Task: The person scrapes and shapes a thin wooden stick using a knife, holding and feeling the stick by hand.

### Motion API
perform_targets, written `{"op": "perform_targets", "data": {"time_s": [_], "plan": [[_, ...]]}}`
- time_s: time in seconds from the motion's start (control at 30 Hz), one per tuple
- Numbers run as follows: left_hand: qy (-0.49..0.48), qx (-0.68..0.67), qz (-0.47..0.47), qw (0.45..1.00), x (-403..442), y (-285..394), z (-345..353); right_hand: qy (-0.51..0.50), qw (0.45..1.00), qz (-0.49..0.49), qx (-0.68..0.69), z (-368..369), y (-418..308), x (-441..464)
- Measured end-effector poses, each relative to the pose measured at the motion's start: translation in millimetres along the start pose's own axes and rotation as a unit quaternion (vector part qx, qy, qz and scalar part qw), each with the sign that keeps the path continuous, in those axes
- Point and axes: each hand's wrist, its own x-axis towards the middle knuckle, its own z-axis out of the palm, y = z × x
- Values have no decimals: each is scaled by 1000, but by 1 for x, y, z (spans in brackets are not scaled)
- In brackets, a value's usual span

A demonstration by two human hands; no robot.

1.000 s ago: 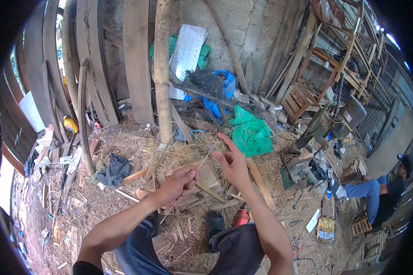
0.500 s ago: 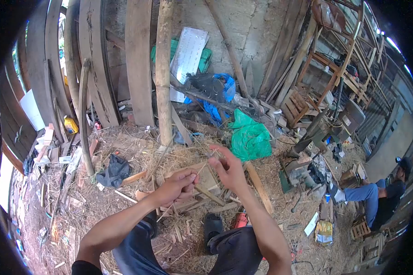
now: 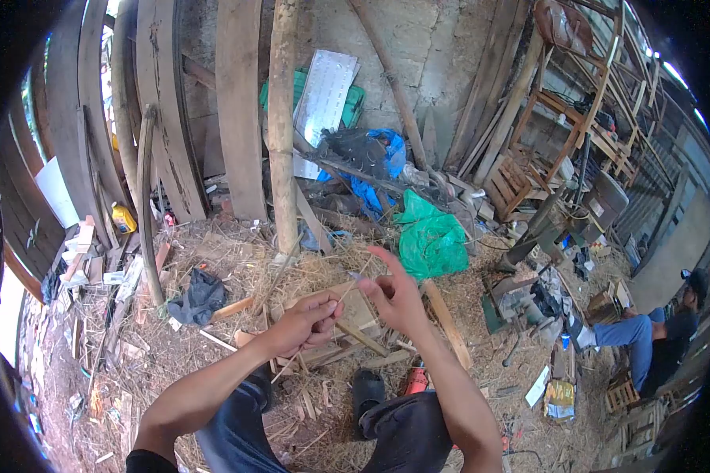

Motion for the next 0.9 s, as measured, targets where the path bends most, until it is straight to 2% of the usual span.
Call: {"op": "perform_targets", "data": {"time_s": [0.07, 0.13, 0.23, 0.3, 0.37, 0.43, 0.53, 0.6, 0.63, 0.73, 0.77, 0.83, 0.9], "plan": [[-13, -26, 6, 1000, -2, 0, 3, 13, 1000, -6, -3, 0, 3, 3], [-8, -27, 3, 1000, 0, -3, 0, 16, 999, 40, 2, -4, 1, 5], [-10, -32, 1, 999, 0, -2, -1, -38, 998, -16, -45, 6, -26, -4], [-15, -36, -3, 999, -2, 0, -1, -37, 999, -10, -24, 5, -12, 0], [-36, -38, 13, 999, -4, 2, 2, 83, 996, 30, 22, -7, 13, 9], [-30, -36, 6, 999, -5, -1, 2, 92, 993, 35, 60, -6, 8, 6], [-25, -38, 6, 999, -5, 1, 2, 82, 994, -56, 47, 10, -2, -3], [-28, -44, 12, 999, -4, 3, 3, 33, 999, 11, 32, 11, -13, -8], [-14, -48, 24, 998, -4, 4, 5, 35, 999, 12, 34, 9, -8, -7], [9, -56, 31, 998, -4, 6, 2, 108, 987, 45, 113, 3, 2, 5], [17, -62, 24, 998, -3, 6, 1, 107, 987, 44, 112, 5, -1, 3], [9, -59, 37, 998, 3, -2, -6, 10, 1000, -19, -13, 10, -16, -5], [1, -56, 43, 998, 4, -5, -6, -2, 999, -29, -25, 15, -10, -4]]}}
